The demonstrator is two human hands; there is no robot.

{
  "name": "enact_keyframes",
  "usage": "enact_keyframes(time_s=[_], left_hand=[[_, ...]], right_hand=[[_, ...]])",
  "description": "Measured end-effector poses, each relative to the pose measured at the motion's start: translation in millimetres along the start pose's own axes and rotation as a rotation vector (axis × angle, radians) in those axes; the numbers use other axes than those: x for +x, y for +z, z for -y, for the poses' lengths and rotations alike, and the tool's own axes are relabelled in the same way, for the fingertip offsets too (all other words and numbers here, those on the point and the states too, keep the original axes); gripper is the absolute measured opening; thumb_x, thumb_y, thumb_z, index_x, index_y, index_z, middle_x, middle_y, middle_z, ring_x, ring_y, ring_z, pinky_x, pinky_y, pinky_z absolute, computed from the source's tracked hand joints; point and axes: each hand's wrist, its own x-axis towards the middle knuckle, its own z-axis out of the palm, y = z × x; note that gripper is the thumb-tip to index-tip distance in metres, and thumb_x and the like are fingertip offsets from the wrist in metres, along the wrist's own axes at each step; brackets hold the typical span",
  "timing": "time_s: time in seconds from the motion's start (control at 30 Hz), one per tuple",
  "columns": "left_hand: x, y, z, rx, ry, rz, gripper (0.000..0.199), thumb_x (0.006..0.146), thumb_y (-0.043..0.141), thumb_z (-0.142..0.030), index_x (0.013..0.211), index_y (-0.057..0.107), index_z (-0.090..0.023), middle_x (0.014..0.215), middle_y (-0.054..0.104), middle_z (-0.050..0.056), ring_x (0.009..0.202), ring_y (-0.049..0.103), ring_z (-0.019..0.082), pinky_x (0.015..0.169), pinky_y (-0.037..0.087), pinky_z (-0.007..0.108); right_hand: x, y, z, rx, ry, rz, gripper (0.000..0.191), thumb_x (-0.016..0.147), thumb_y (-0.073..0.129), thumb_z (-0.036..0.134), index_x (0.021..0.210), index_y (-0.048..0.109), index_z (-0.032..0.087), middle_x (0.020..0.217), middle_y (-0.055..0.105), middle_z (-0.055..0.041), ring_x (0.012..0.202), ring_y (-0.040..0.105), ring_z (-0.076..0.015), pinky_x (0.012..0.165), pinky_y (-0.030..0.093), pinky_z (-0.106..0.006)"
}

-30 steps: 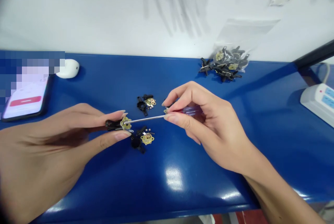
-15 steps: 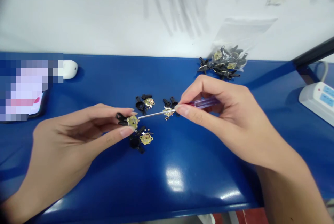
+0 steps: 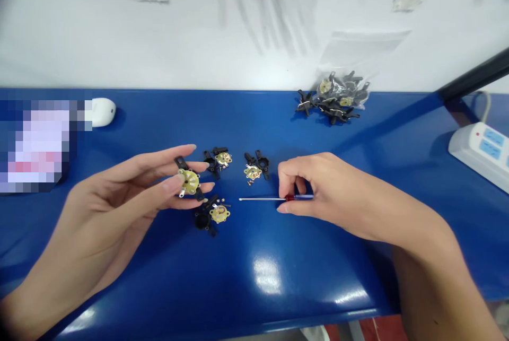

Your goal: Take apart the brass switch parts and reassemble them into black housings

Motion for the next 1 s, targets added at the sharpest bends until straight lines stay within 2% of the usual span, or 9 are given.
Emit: enact_keyframes(time_s=[0.17,0.27,0.43,0.53,0.67,0.83,1.0], left_hand=[[3.0,0.8,0.6,-0.042,-0.044,0.039,0.032,0.102,0.085,-0.031,0.134,0.084,-0.032,0.124,0.089,0.004,0.100,0.087,0.020,0.089,0.073,0.022],[3.6,2.5,-0.3,-0.091,-0.084,0.053,0.027,0.102,0.085,-0.031,0.129,0.086,-0.030,0.121,0.090,0.005,0.100,0.088,0.020,0.085,0.073,0.020],[4.8,3.1,-1.0,-0.129,-0.143,0.069,0.024,0.101,0.086,-0.032,0.125,0.088,-0.029,0.119,0.090,0.006,0.096,0.087,0.018,0.081,0.071,0.018],[4.7,1.7,-0.1,-0.104,-0.145,0.102,0.022,0.101,0.085,-0.032,0.123,0.088,-0.029,0.109,0.090,0.005,0.097,0.086,0.018,0.081,0.068,0.015],[1.3,0.5,0.3,-0.050,-0.116,0.169,0.020,0.104,0.083,-0.033,0.123,0.086,-0.030,0.107,0.090,0.004,0.093,0.085,0.015,0.086,0.066,0.016],[-2.3,0.9,-0.6,0.078,-0.076,0.217,0.023,0.101,0.086,-0.035,0.124,0.086,-0.035,0.113,0.088,0.001,0.098,0.082,0.016,0.088,0.066,0.020],[-4.1,3.4,1.5,0.282,0.068,0.209,0.027,0.100,0.084,-0.033,0.126,0.087,-0.040,0.111,0.082,-0.001,0.094,0.075,0.012,0.087,0.061,0.019]], right_hand=[[1.8,1.6,-6.5,-0.021,-0.036,0.000,0.027,0.096,0.085,0.051,0.087,0.075,0.027,0.080,0.074,0.0024,0.066,0.064,-0.0163,0.059,0.046,-0.031],[1.4,2.4,-6.8,-0.039,-0.041,0.009,0.030,0.095,0.086,0.053,0.086,0.073,0.027,0.080,0.073,0.0025,0.066,0.063,-0.0159,0.059,0.045,-0.031],[-1.3,3.9,-1.5,-0.029,-0.041,-0.008,0.029,0.095,0.087,0.046,0.083,0.069,0.027,0.080,0.073,0.0023,0.069,0.061,-0.0165,0.062,0.044,-0.031],[-1.7,3.0,-0.2,-0.016,-0.036,-0.005,0.029,0.093,0.089,0.045,0.082,0.069,0.026,0.080,0.073,0.0024,0.070,0.062,-0.0169,0.063,0.045,-0.031],[-1.4,-0.1,9.0,0.025,0.005,-0.014,0.037,0.091,0.089,0.052,0.080,0.066,0.025,0.076,0.067,0.0035,0.066,0.057,-0.0152,0.059,0.043,-0.030],[-0.3,1.8,30.1,0.085,-0.012,-0.233,0.038,0.096,0.082,0.058,0.086,0.065,0.026,0.072,0.054,0.0054,0.061,0.049,-0.0131,0.054,0.038,-0.029],[3.1,10.4,32.7,0.021,-0.101,-0.211,0.024,0.102,0.079,0.049,0.096,0.071,0.027,0.080,0.063,0.0055,0.066,0.055,-0.0117,0.058,0.042,-0.026]])
